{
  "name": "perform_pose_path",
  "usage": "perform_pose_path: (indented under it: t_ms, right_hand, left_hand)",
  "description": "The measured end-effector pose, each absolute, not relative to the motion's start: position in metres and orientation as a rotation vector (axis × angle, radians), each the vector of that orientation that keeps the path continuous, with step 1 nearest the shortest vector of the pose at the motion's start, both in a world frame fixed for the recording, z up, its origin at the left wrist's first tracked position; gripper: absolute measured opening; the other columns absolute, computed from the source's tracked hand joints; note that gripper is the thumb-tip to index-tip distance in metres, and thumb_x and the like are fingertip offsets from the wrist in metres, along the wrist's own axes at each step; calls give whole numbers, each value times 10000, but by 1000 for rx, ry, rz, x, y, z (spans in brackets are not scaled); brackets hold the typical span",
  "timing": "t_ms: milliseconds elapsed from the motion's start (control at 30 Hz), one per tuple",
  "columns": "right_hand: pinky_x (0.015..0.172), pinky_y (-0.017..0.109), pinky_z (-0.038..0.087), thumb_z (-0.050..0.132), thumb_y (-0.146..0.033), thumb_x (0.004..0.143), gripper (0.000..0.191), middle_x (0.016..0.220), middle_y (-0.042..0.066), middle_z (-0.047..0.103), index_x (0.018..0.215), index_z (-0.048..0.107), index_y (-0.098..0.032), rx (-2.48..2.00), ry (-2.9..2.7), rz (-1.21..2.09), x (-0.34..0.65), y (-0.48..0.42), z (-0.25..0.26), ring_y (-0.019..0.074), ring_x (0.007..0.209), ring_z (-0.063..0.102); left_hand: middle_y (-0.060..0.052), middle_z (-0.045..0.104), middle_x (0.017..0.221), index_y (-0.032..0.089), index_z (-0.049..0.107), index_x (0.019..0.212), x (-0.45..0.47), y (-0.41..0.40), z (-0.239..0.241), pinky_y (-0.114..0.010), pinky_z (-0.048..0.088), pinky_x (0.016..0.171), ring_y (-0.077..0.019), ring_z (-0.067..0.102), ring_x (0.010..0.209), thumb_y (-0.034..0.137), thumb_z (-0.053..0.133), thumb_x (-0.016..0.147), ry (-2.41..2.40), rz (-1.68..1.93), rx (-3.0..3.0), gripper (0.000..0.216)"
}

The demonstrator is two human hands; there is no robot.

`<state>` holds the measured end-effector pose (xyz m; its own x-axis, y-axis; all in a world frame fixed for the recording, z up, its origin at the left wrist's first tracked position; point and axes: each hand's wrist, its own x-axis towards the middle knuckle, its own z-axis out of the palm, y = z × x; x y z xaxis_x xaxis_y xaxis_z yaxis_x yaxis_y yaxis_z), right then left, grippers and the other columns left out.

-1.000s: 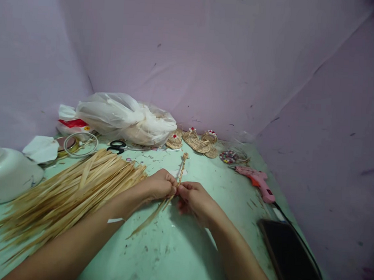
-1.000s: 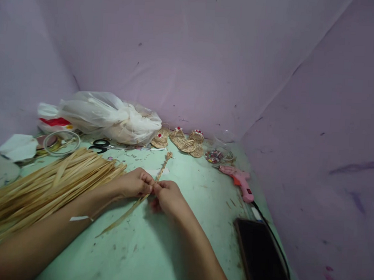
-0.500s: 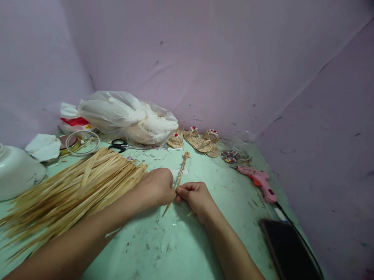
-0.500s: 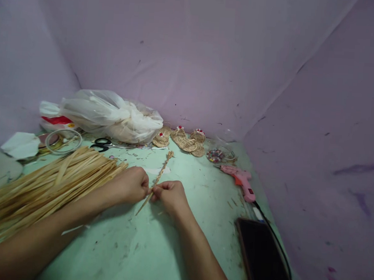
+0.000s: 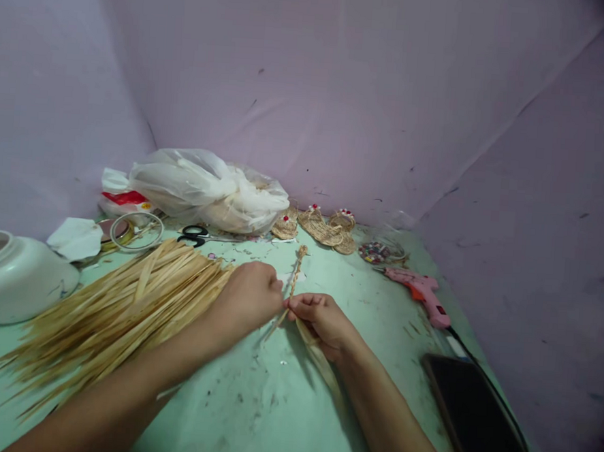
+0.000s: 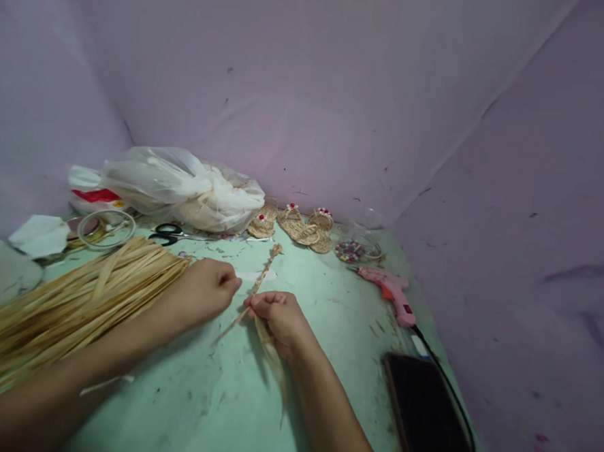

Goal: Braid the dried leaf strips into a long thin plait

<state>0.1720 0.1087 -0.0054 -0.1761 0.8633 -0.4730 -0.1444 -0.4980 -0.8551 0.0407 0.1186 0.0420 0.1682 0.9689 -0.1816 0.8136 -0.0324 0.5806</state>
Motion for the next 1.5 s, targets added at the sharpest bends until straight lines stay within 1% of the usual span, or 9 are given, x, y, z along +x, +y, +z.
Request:
perform_pose_path:
  t_ms: [100, 200, 333, 500, 700, 867, 1067, 1267, 1500]
  right_hand:
    - [399, 194, 195, 628, -289, 543, 187, 425, -30, 496, 500, 537, -132, -1298, -958, 1771, 174, 109, -8, 40, 368, 335]
    - [414, 193, 200, 596, -262, 563, 146, 473, -18, 523, 524, 541, -132, -1291, -1091, 1760, 176, 110, -8, 47, 400, 355]
    - [408, 203, 174, 530, -206, 573, 110, 410, -46, 425, 499, 546, -126, -1490, -1357, 1578, 177, 112, -8, 41, 383, 272]
    - [420, 211, 215, 498, -188, 556, 111, 403, -45, 397, 459, 518, -139, -1652, -1464, 1343, 174, 113, -17, 56, 403, 293]
    - [408, 219, 213, 509, -221, 579, 130, 394, -36, 421, 482, 546, -143, -1609, -1439, 1425, 178, 114, -27, 67, 383, 316]
    - [401, 217, 207, 527, -209, 580, 116, 397, -33, 434, 491, 545, -137, -1596, -1379, 1523, 179, 114, -22, 58, 372, 297]
    - [400, 215, 194, 519, -212, 592, 118, 393, -41, 418, 508, 544, -133, -1595, -1374, 1549, 178, 113, -17, 56, 372, 282]
    - [411, 217, 209, 521, -187, 594, 111, 397, -38, 422, 498, 537, -133, -1597, -1332, 1569, 178, 113, -12, 59, 381, 295]
    - [394, 218, 184, 521, -176, 596, 132, 361, -50, 389, 470, 530, -139, -1623, -1333, 1571, 178, 112, -9, 52, 353, 263]
  left_hand:
    - [5, 499, 462, 136, 581, 725, 38, 131, 29, -218, 284, 394, -102, 419, 368, 229, 452, 633, 1477, 300, 1477, 184]
    - [12, 468, 446, 134, 540, 624, 40, 134, 15, -207, 277, 365, -83, 395, 334, 200, 446, 609, 1221, 249, 1277, 116]
    - [25, 394, 376, 138, 556, 574, 41, 133, 3, -219, 259, 381, -92, 368, 334, 220, 440, 613, 1302, 202, 1511, 147]
    - [-62, 564, 547, 136, 619, 595, 44, 127, 6, -243, 283, 485, -144, 477, 516, 197, 489, 589, 1557, 180, 2062, 143]
    - [-69, 625, 665, 164, 648, 676, -3, 140, 64, -239, 291, 533, -142, 495, 572, 213, 484, 618, 1755, 149, 2187, 181]
    - [-27, 594, 601, 186, 627, 609, -35, 139, 104, -242, 284, 521, -137, 474, 540, 243, 467, 610, 1837, -90, 2303, 170]
    - [-55, 606, 581, 188, 615, 587, -20, 138, 80, -252, 316, 480, -168, 512, 498, 195, 484, 516, 1657, -488, 2378, 150]
    - [-122, 622, 612, 149, 622, 603, -23, 154, 59, -284, 364, 495, -237, 563, 551, 213, 526, 489, 1731, -626, 2306, 162]
    - [-58, 558, 511, 159, 587, 509, -24, 151, 66, -256, 288, 469, -152, 458, 454, 204, 467, 528, 1776, -312, 2291, 129]
